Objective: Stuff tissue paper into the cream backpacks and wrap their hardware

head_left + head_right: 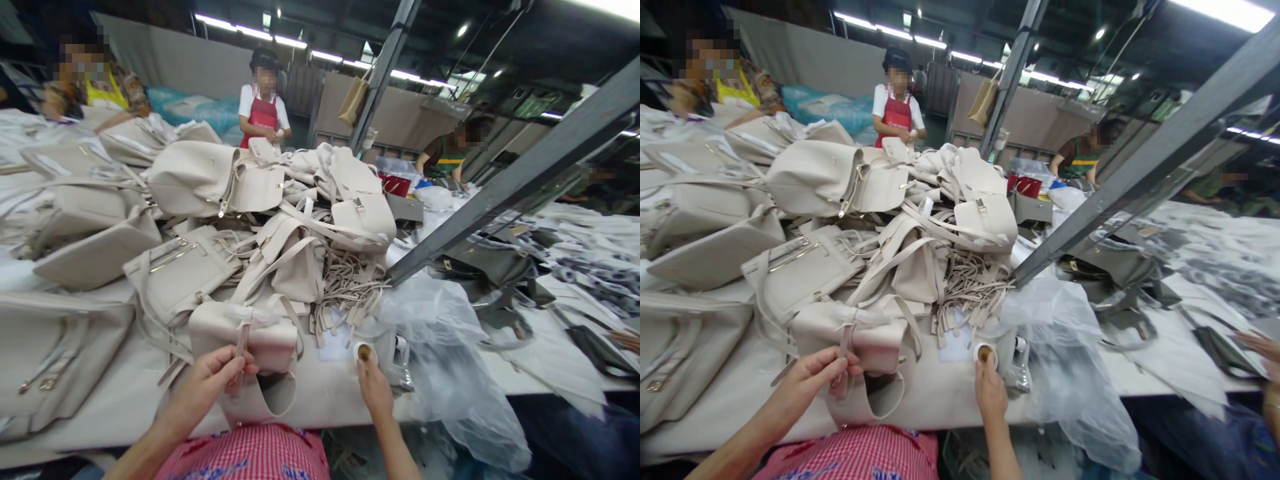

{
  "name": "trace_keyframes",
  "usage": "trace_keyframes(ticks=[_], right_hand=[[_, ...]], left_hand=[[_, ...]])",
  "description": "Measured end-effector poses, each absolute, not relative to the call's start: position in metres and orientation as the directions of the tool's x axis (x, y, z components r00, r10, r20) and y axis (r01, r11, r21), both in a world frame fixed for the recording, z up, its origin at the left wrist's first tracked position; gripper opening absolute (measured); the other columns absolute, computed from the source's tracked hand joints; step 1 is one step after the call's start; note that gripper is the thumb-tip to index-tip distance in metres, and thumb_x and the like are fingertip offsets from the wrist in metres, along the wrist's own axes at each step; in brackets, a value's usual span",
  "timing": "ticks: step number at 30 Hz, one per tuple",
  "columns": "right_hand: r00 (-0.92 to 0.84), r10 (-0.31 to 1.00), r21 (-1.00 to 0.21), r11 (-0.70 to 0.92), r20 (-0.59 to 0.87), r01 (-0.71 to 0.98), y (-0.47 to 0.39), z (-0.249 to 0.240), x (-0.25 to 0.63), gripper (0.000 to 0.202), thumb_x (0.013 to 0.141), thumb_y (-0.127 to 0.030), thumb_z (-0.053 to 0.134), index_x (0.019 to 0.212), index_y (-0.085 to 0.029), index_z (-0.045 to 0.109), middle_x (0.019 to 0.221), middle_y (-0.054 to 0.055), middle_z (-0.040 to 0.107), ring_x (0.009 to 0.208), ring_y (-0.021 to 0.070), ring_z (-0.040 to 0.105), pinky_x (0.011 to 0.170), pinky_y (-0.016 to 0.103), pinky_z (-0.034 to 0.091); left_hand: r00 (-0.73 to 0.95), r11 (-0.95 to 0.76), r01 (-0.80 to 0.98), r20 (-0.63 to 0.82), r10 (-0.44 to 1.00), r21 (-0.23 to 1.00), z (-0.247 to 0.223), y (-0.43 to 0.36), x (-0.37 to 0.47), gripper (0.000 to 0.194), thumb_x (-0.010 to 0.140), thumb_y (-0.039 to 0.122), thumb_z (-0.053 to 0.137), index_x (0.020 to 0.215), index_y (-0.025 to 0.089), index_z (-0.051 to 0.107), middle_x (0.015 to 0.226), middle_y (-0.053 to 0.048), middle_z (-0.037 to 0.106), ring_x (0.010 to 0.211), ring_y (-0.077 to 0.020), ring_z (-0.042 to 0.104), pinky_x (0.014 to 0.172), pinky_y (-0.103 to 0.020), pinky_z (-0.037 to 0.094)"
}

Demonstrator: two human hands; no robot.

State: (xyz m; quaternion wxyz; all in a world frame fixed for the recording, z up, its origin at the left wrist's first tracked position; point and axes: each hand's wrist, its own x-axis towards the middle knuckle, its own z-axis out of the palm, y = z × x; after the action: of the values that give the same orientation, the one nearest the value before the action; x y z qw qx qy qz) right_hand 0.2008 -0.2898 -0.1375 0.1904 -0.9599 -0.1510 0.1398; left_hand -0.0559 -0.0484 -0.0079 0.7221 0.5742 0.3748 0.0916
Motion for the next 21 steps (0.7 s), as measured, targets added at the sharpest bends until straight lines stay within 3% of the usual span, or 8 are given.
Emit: trace_keyframes(ticks=[5,8,11,13,17,19,21], right_hand=[[0.908,0.359,-0.203,-0.926,-0.214,0.318,-0.298,-0.168,0.21,0.032,0.09,-0.025,0.043,0.106,-0.015,0.069,0.072,0.016,0.072,0.068,0.032,0.07,0.064,0.043,0.05],[0.879,0.45,-0.192,-0.887,-0.157,0.42,-0.294,-0.175,0.201,0.034,0.093,-0.026,0.04,0.115,-0.021,0.065,0.088,0.013,0.072,0.071,0.0255,0.07,0.063,0.035,0.049],[0.805,0.586,-0.247,-0.796,-0.093,0.552,-0.28,-0.183,0.194,0.038,0.093,-0.025,0.041,0.128,-0.028,0.057,0.104,0.01,0.067,0.08,0.0214,0.067,0.061,0.028,0.045],[0.776,0.628,-0.286,-0.756,-0.06,0.589,-0.27,-0.19,0.191,0.037,0.09,-0.023,0.046,0.125,-0.026,0.059,0.099,0.01,0.065,0.08,0.0219,0.064,0.059,0.028,0.042],[0.775,0.632,-0.388,-0.714,0.0,0.583,-0.261,-0.199,0.189,0.024,0.085,-0.015,0.049,0.091,-0.024,0.07,0.083,0.007,0.061,0.073,0.0207,0.058,0.058,0.028,0.037],[0.777,0.629,-0.466,-0.678,0.032,0.568,-0.263,-0.199,0.188,0.022,0.083,-0.014,0.05,0.073,-0.023,0.067,0.08,0.006,0.06,0.074,0.0201,0.056,0.062,0.029,0.037],[0.785,0.617,-0.556,-0.633,0.058,0.539,-0.267,-0.196,0.189,0.019,0.081,-0.015,0.053,0.067,-0.022,0.064,0.083,0.006,0.061,0.079,0.021,0.055,0.07,0.031,0.039]], left_hand=[[0.676,0.308,0.284,-0.417,0.607,0.908,-0.009,-0.053,-0.053,0.044,0.069,0.057,0.068,0.083,0.016,0.068,0.076,-0.006,0.074,0.057,-0.013,0.053,0.057,-0.024,0.042],[0.654,0.307,0.282,-0.416,0.632,0.909,-0.009,-0.053,-0.05,0.043,0.069,0.057,0.068,0.082,0.016,0.067,0.076,-0.006,0.074,0.058,-0.0131,0.053,0.056,-0.024,0.041],[0.64,0.303,0.292,-0.421,0.643,0.907,-0.008,-0.055,-0.048,0.043,0.069,0.057,0.068,0.082,0.016,0.067,0.077,-0.006,0.075,0.055,-0.012,0.051,0.056,-0.024,0.041],[0.627,0.289,0.299,-0.415,0.659,0.909,-0.007,-0.057,-0.048,0.043,0.069,0.057,0.068,0.081,0.016,0.067,0.076,-0.006,0.075,0.055,-0.012,0.051,0.057,-0.024,0.041],[0.616,0.283,0.304,-0.414,0.67,0.91,-0.006,-0.058,-0.047,0.044,0.07,0.057,0.067,0.082,0.015,0.067,0.077,-0.007,0.075,0.056,-0.0122,0.051,0.058,-0.024,0.041],[0.617,0.287,0.3,-0.415,0.669,0.91,-0.006,-0.058,-0.046,0.043,0.072,0.056,0.066,0.084,0.015,0.067,0.078,-0.006,0.075,0.059,-0.0127,0.052,0.059,-0.024,0.041],[0.618,0.288,0.295,-0.412,0.67,0.911,-0.005,-0.058,-0.045,0.041,0.073,0.055,0.066,0.084,0.016,0.067,0.078,-0.006,0.074,0.061,-0.0132,0.054,0.06,-0.024,0.041]])
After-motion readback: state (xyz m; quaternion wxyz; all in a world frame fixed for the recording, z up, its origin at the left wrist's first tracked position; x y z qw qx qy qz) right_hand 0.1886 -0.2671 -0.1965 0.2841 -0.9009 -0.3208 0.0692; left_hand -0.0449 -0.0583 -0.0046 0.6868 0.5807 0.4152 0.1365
